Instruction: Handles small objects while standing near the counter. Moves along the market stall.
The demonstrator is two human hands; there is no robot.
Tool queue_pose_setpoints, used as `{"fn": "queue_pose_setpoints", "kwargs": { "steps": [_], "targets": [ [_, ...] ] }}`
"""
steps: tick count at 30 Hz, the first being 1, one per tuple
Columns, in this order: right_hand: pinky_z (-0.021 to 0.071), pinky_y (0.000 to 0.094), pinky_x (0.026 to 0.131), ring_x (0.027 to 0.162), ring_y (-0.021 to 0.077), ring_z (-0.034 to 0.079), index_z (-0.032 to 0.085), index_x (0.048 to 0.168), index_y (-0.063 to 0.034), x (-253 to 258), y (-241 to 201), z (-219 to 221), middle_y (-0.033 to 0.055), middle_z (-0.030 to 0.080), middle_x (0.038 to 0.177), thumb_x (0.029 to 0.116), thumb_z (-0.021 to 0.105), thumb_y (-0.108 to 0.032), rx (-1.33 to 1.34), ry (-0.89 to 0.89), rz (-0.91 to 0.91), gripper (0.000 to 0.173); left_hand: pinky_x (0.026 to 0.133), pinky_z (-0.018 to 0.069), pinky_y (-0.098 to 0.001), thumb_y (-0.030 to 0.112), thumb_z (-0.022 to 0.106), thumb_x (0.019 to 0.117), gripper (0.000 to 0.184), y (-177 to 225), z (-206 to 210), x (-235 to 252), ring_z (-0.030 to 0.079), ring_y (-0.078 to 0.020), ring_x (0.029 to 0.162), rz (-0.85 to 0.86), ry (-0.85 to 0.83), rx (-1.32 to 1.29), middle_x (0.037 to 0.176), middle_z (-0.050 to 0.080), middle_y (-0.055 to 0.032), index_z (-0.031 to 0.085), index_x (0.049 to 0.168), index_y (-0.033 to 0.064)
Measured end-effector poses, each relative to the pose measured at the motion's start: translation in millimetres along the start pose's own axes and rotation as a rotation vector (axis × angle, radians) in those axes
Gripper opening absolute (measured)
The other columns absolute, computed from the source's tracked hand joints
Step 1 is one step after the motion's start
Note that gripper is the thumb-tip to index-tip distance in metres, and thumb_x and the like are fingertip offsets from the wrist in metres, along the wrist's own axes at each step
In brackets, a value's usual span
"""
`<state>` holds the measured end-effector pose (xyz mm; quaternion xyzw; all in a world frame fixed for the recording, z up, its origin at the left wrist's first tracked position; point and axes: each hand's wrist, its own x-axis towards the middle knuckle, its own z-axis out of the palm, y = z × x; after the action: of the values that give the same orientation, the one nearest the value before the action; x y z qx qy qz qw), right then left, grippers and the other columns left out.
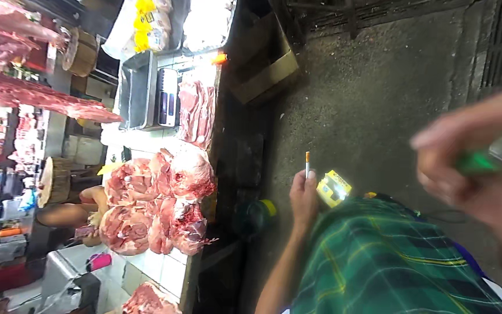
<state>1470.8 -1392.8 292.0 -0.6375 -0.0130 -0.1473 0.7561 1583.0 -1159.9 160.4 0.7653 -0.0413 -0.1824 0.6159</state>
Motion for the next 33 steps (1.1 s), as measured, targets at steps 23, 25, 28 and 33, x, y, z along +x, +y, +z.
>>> {"fn": "queue_pose_setpoints", "kwargs": {
  "steps": [23,25,28,33],
  "targets": [
    [0.0512,0.0160,0.051,0.060,-0.0016,0.059,0.072,0.097,-0.0059,-23,62,56,-0.0048,0.067,0.077,0.0964,0.071,-0.020,-0.502,0.077,-0.139,0.014,0.058,0.0557,-0.0257,0.035,0.045,0.1098,0.030,-6,-17,-14,0.060,-0.0075,0.065,0.081,-0.175,-0.209,0.082,0.063,0.0000,0.066,0.122,0.0170],
    [0.0511,0.0161,0.052,0.061,-0.0015,0.058,0.072,0.097,-0.0061,-26,72,59,-0.0042,0.067,0.077,0.0974,0.071,-0.021,-0.541,0.081,-0.151,0.015,0.056,0.0547,-0.0240,0.034,0.045,0.1099,0.029,-8,-16,-15,0.059,-0.0067,0.063,0.113,-0.141,-0.213,0.081,0.061,0.0003,0.066,0.121,0.0170],
    [0.0512,0.0166,0.053,0.062,-0.0012,0.059,0.072,0.097,-0.0071,-30,82,60,-0.0043,0.068,0.078,0.0977,0.071,-0.022,-0.527,0.057,-0.135,0.015,0.059,0.0562,-0.0252,0.031,0.045,0.1103,0.028,-10,-15,-16,0.062,-0.0083,0.066,0.159,-0.100,-0.175,0.085,0.063,-0.0003,0.066,0.122,0.0162],
    [0.0569,0.0201,0.063,0.071,-0.0005,0.064,0.075,0.111,-0.0128,-36,96,56,-0.0062,0.072,0.088,0.0936,0.076,-0.037,-0.538,-0.069,-0.027,0.030,0.059,0.0573,-0.0269,0.029,0.045,0.1107,0.027,-8,-12,-17,0.062,-0.0091,0.066,0.211,-0.047,-0.143,0.085,0.064,-0.0011,0.064,0.123,0.0151]
  ]
}}
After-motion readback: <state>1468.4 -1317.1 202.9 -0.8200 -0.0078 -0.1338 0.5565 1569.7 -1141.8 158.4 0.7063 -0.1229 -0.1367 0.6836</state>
